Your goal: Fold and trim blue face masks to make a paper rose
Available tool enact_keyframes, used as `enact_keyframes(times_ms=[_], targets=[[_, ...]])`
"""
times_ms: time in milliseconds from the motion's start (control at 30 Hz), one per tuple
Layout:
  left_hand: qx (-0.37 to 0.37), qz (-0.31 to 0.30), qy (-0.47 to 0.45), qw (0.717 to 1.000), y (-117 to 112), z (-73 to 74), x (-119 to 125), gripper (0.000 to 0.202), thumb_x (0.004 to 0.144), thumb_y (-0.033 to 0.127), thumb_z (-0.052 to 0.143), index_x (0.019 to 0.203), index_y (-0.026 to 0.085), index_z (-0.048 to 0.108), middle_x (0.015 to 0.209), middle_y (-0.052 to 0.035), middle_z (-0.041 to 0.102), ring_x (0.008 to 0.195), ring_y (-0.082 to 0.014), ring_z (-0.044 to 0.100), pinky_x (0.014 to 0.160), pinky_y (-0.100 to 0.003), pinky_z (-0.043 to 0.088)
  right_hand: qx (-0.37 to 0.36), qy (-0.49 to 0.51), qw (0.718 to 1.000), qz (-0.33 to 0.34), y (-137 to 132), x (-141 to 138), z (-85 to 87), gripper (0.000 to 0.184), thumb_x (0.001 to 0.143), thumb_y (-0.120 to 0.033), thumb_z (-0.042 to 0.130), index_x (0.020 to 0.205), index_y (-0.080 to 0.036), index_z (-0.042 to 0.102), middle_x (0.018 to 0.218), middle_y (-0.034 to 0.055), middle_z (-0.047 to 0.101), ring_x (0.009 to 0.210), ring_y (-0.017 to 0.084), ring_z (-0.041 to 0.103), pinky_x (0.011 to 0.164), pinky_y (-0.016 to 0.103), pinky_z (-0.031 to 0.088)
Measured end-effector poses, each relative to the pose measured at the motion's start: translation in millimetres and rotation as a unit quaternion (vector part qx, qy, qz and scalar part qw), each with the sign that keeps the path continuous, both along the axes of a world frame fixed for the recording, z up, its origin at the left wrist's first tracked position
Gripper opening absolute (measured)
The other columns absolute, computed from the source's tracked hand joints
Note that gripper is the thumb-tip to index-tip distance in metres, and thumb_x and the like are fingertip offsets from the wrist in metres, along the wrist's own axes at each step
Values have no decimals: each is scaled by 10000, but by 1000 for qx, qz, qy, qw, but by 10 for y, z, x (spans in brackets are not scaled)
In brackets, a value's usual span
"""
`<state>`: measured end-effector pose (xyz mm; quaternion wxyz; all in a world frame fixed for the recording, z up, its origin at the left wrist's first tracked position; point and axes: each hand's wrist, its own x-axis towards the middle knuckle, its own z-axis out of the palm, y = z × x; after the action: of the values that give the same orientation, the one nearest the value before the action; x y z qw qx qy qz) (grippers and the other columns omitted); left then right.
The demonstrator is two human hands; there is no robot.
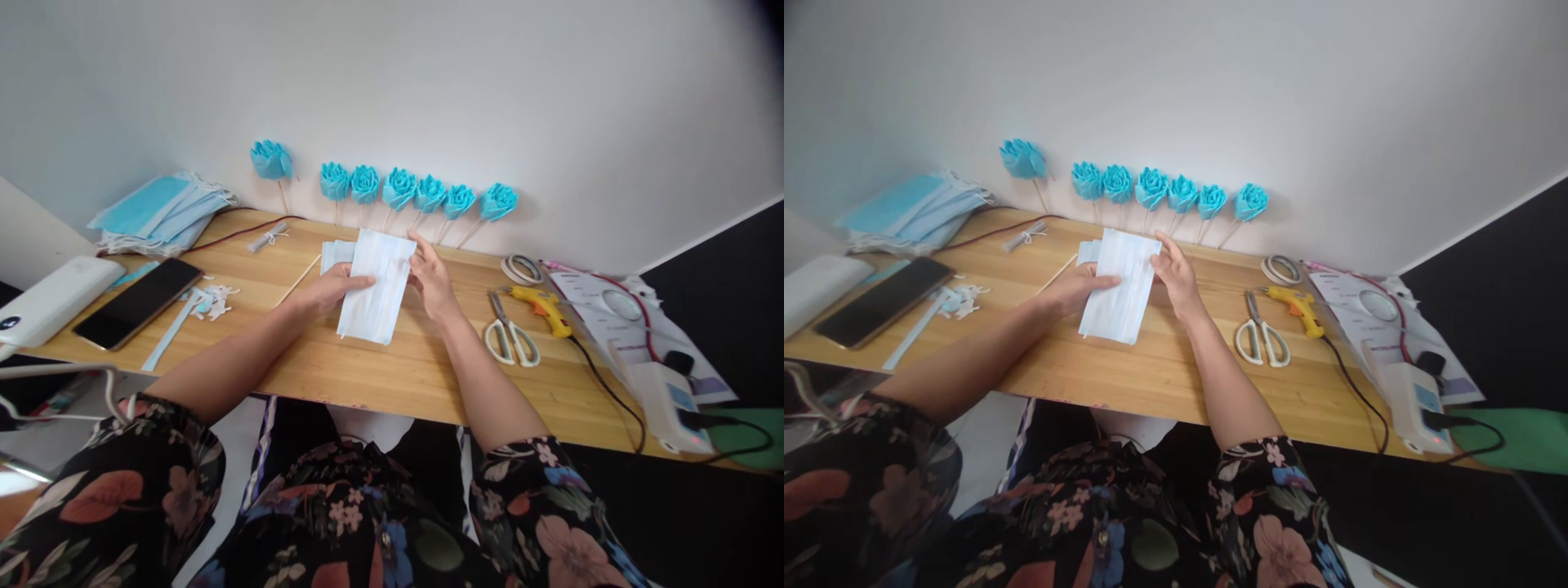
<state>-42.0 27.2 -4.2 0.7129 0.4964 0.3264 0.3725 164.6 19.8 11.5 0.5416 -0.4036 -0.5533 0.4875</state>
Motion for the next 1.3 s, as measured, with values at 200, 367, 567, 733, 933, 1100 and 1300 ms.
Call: enact_keyframes(times_ms=[200,367,567,733,933,1100,1300], targets=[[41,-113,74,990,-42,11,-10,286,667,337,850,859,143,764,787,-88,750,668,-196,672,642,-320,534,3,-43,999,-13,12,53,-14,405,662,-576,798,822,-218,698,737,-20,661,732,156,614,673,285,491],[62,-90,111,988,-5,-6,-11,262,609,337,882,728,139,757,647,-42,706,532,-134,584,501,-250,467,25,18,993,-112,123,182,2,415,680,-611,764,810,-233,652,697,-32,609,709,147,589,661,280,471],[41,97,-83,991,87,59,29,447,644,387,855,999,139,743,1048,-118,761,957,-266,710,859,-382,573,32,54,989,-138,215,273,3,480,639,-661,756,801,-235,605,698,-30,600,705,143,586,622,266,468],[72,87,-166,980,51,127,40,484,755,495,752,1144,218,677,1262,-96,695,1248,-284,603,977,-399,544,24,50,981,-184,267,195,40,518,646,-703,708,836,-238,585,745,-22,612,739,145,589,608,255,468],[108,-34,-148,982,-219,183,164,652,707,478,804,1290,267,604,1323,-115,654,1307,-328,551,982,-441,528,10,62,979,-196,91,-58,53,478,700,-675,669,823,-223,575,771,-10,618,778,145,581,652,251,474],[113,3,-149,982,-221,95,240,634,744,380,799,1325,266,572,1322,-109,657,1278,-321,569,914,-416,566,-6,75,978,-196,-110,-176,-13,402,740,-593,666,781,-212,545,715,-37,568,691,115,535,624,237,463],[60,81,-148,984,-97,-73,254,562,780,316,781,1293,234,568,1241,-102,693,1109,-301,670,801,-404,617,37,-158,982,-101,-452,48,-54,293,840,-490,592,833,-200,629,784,-9,660,770,150,614,739,281,483]])
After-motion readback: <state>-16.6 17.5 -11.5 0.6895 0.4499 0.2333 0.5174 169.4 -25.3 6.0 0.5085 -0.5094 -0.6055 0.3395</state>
